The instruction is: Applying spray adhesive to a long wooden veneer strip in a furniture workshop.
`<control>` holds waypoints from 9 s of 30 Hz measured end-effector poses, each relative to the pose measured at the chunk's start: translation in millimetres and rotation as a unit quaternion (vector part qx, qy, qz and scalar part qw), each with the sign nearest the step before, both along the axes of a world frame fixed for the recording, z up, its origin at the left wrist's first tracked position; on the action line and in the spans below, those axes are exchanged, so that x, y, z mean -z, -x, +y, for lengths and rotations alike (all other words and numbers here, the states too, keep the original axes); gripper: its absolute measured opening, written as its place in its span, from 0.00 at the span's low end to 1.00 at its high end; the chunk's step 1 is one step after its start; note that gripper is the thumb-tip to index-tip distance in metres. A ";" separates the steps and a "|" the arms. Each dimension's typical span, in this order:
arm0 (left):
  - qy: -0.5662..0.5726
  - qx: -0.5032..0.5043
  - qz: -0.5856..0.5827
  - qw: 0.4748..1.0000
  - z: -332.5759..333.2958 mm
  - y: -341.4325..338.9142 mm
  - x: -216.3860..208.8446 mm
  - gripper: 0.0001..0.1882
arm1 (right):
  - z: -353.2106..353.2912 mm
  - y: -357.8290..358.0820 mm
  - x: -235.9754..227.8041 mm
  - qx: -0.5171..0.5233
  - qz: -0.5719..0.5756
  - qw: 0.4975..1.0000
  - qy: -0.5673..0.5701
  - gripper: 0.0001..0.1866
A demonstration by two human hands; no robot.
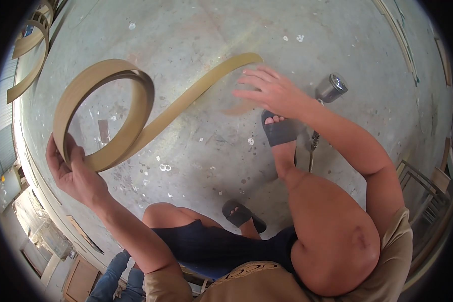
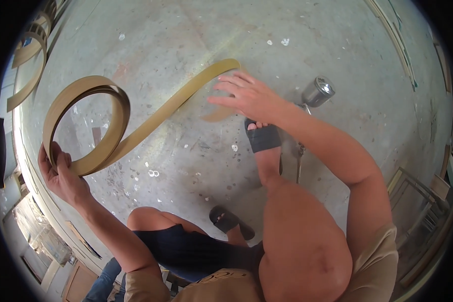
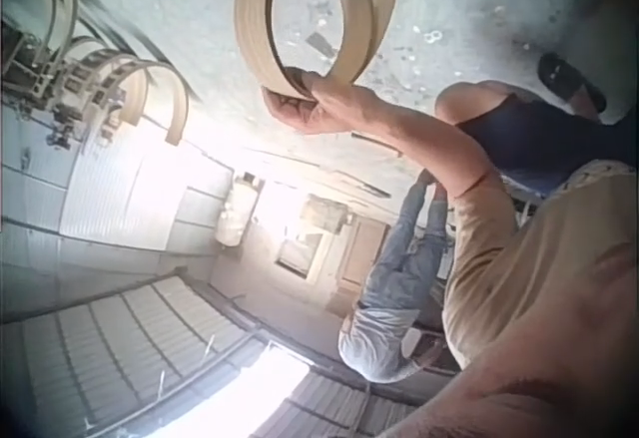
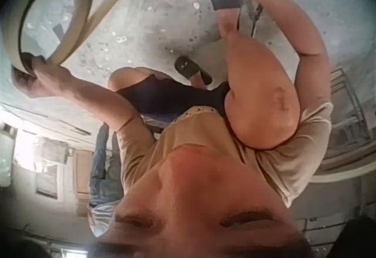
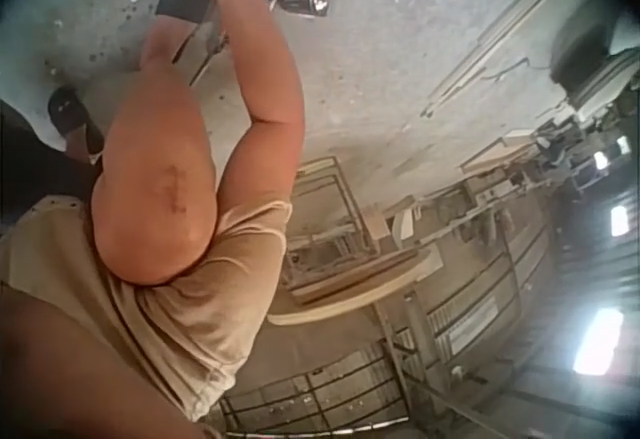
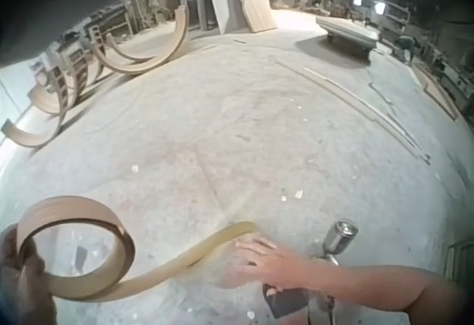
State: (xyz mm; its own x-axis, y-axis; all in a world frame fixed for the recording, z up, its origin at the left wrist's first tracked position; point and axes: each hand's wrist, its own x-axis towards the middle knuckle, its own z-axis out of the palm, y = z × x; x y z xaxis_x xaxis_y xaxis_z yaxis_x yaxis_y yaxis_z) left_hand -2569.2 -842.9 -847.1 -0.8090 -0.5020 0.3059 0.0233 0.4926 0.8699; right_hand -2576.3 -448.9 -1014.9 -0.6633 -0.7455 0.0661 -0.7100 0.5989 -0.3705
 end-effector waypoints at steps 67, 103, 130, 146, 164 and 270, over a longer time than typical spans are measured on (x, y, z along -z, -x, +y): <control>-0.160 0.105 -0.249 0.949 25.5 -13.7 183.9 0.13 | 31.0 44.9 30.4 0.303 -0.315 0.899 0.019 0.16; 0.316 0.284 -0.107 0.899 67.7 -21.5 62.5 0.34 | -104.6 29.1 -70.6 0.063 -0.142 0.972 0.174 0.26; 0.126 0.151 0.038 0.980 -23.7 -58.9 57.9 0.27 | -54.4 63.1 83.3 0.021 0.116 0.989 -0.087 0.26; 0.084 0.169 0.063 0.980 -19.8 -61.9 39.4 0.23 | -95.1 54.4 90.1 -0.007 0.133 0.986 -0.104 0.23; 0.070 0.288 -0.087 0.951 -17.4 -57.3 33.8 0.20 | -155.7 138.2 -2.0 0.006 -0.076 0.997 -0.009 0.34; 0.304 0.268 -0.403 0.821 20.8 -33.0 184.7 0.29 | 97.2 155.0 82.1 0.537 -0.109 0.832 0.090 0.23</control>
